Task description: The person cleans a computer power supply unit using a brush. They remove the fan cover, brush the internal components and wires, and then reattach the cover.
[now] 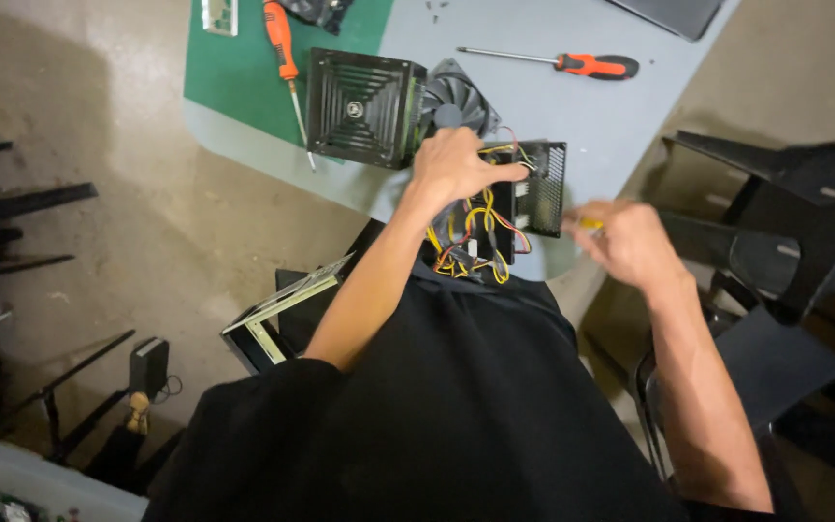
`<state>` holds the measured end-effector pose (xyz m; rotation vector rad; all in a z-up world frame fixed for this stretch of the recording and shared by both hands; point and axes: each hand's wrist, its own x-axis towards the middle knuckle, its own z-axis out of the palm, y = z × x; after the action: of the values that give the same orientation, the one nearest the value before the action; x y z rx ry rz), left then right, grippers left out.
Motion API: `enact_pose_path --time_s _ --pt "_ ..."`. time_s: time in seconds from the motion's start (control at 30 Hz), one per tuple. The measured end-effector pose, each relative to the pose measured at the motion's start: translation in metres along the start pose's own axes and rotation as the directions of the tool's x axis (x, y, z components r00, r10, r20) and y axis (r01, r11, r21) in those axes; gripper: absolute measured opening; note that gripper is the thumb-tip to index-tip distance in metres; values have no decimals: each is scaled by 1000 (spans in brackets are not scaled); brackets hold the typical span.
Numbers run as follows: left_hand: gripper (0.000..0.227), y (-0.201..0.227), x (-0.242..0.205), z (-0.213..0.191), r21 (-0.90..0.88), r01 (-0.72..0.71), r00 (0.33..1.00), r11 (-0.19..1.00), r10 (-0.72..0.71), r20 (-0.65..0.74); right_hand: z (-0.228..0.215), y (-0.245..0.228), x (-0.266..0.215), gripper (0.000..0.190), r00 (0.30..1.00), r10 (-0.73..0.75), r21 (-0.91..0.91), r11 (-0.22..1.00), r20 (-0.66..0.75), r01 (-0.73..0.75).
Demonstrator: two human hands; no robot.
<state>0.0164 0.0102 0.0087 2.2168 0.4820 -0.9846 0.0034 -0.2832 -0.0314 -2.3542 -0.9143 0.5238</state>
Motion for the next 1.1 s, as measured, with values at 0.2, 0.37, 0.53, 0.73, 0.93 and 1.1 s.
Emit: enact_pose_path --time_s 0.2,0.37,0.53,0.73,0.93,1.1 --pt "83 -19 10 3 -3 -81 997 997 81 -7 18 -16 -28 8 981 85 94 993 -172 -69" --pt "90 -35 17 15 -123 -70 998 990 70 -6 46 -23 -44 11 926 218 159 972 -308 -176" --pt "78 -49 37 44 -335 -65 997 940 47 -60 61 -43 -54 11 847 313 255 942 -430 -219" --pt "69 -60 36 63 -457 -198 976 867 134 -169 68 -56 -69 14 759 385 357 909 -526 -213" --pt "65 -76 33 90 -601 -199 979 774 128 -160 78 -61 -74 15 712 388 372 909 -586 -189" --pt "59 -94 40 94 -563 -236 970 792 163 -177 77 -66 -81 14 666 416 382 901 -619 -207"
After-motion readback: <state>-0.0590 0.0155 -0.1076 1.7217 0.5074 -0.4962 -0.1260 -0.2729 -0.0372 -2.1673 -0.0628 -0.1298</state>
